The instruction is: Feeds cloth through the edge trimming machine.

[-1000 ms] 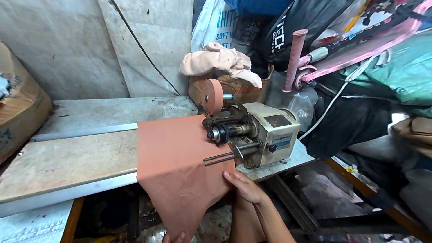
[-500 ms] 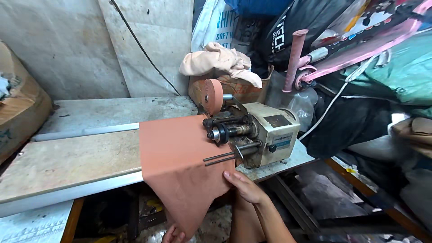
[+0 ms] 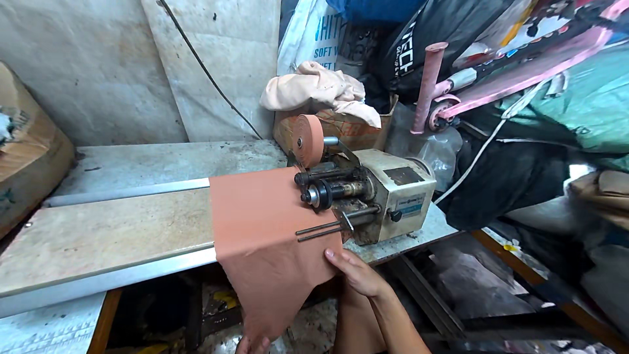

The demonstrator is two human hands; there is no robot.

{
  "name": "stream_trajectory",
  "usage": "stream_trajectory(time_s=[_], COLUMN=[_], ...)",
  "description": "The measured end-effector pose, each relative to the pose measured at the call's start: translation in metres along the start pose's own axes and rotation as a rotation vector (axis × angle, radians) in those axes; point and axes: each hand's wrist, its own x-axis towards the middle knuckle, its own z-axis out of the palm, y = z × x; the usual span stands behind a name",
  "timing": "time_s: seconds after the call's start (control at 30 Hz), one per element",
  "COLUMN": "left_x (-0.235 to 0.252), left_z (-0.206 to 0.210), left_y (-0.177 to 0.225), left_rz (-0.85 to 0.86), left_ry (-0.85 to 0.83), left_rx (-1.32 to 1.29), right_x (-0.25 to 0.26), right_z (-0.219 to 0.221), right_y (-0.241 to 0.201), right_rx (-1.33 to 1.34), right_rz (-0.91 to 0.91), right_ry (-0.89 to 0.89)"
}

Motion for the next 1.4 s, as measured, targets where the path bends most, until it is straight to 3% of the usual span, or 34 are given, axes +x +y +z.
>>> stream_trajectory(time_s=[1.4], left_x=[-0.0025], left_z=[0.0074], left_y=[0.0065], left_rz=[-0.02], left_ry=[0.068], left_rx=[-0.024], right_x=[0.0009], right_z=[0.0006], right_y=[-0.0011], right_rx=[0.004], right_rz=[-0.002], right_ry=[-0.011])
